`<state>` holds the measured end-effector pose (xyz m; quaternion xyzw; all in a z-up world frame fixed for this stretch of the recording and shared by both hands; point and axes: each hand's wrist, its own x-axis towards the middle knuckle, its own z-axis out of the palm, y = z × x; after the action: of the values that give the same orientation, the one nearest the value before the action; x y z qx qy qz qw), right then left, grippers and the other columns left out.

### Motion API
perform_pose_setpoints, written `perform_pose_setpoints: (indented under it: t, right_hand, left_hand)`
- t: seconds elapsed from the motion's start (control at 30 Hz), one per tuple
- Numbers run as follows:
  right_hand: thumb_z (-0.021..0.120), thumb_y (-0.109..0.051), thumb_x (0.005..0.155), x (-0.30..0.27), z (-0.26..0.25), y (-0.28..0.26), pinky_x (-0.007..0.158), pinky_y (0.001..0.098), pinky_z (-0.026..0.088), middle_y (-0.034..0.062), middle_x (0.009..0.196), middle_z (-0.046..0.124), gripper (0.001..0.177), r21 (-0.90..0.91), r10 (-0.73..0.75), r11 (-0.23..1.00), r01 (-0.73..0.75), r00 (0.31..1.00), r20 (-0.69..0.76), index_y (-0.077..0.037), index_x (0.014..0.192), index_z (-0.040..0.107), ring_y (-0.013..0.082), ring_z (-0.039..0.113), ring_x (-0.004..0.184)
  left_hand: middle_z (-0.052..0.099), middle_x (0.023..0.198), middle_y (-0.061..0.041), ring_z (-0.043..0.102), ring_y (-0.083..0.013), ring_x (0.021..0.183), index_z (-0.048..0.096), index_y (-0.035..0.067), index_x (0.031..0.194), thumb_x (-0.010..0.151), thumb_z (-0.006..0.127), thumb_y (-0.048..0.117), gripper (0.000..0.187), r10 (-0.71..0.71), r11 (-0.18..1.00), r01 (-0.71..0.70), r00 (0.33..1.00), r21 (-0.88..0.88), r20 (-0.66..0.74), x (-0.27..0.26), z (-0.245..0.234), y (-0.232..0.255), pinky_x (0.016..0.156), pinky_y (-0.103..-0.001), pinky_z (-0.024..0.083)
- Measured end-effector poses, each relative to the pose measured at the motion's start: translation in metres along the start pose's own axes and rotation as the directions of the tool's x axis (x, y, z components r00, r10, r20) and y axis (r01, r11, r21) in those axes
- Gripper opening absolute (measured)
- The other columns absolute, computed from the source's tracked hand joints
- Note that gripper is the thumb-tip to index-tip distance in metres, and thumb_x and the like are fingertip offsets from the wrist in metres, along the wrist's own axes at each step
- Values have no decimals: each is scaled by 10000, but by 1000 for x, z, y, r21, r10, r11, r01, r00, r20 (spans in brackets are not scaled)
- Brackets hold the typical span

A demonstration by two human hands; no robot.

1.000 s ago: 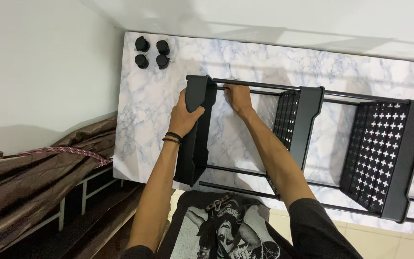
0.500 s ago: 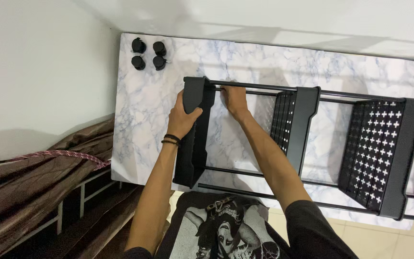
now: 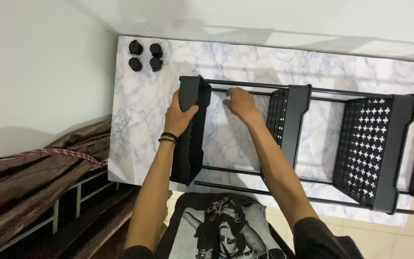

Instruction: The person assembles a black plastic shoe rack by inserting rods into slots on the side panels and attaching the panels to the frame. The person handles rods, side panels, and the main frame, progressively building the structure on a marble-patterned table.

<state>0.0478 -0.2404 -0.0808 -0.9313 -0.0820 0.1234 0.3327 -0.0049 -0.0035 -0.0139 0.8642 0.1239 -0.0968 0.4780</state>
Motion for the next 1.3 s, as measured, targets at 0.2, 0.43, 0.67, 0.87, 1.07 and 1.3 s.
perform_pose_setpoints:
  t: [0.2, 0.43, 0.67, 0.87, 1.07, 1.3]
  right_hand:
    - [725, -190, 944, -23, -82, -65, 799, 432, 524, 90, 906, 729, 124, 128, -217, 960, 248, 952, -217, -81, 998, 744, 291, 688, 834]
    - [763, -307, 936, -13, -113, -65, 665, 385, 524, 120, 935, 728, 245, 96, -202, 970, 223, 960, -194, -77, 1021, 761, 263, 714, 749]
    - [704, -342, 952, -10, -91, -50, 640, 375, 518, 36, 820, 762, 198, 25, -195, 979, 201, 970, -147, -173, 978, 804, 234, 714, 735]
    - [713, -362, 938, -9, -87, -46, 613, 368, 508, 22, 799, 758, 203, 2, -199, 979, 203, 962, -184, -185, 967, 808, 219, 713, 706]
    - [712, -370, 937, -10, -85, -44, 605, 369, 508, 22, 795, 760, 208, -11, -216, 976, 219, 953, -213, -185, 948, 806, 215, 725, 723]
    - [714, -374, 936, -8, -85, -45, 610, 374, 507, 23, 784, 755, 211, -11, -233, 972, 236, 948, -219, -187, 951, 809, 223, 722, 720]
  left_hand:
    - [768, 1080, -139, 768, -280, 895, 451, 141, 1490, 769, 739, 325, 799, -73, 997, 73, 997, -26, 16, -3, -1, 8, 840, -380, 586]
    - [756, 1125, -146, 755, -279, 961, 459, 134, 1477, 780, 753, 335, 783, -41, 999, 41, 999, 6, -4, -3, 1, 4, 863, -385, 576]
    - [741, 1173, -149, 735, -298, 1029, 440, 166, 1494, 756, 745, 343, 818, -77, 997, 77, 997, 4, 11, -3, 2, 8, 909, -392, 560]
    - [742, 1163, -150, 735, -306, 1032, 425, 183, 1504, 751, 749, 353, 837, -108, 993, 106, 994, 59, 22, -2, 3, 10, 915, -393, 557]
    - [738, 1203, -142, 723, -312, 1087, 439, 176, 1488, 739, 760, 356, 835, -62, 998, 62, 998, 17, 1, -2, 8, 8, 942, -394, 548]
    - [725, 1217, -169, 702, -342, 1110, 423, 168, 1504, 733, 763, 367, 866, -18, 998, 18, 1000, 67, 1, -1, 9, 10, 957, -412, 539]
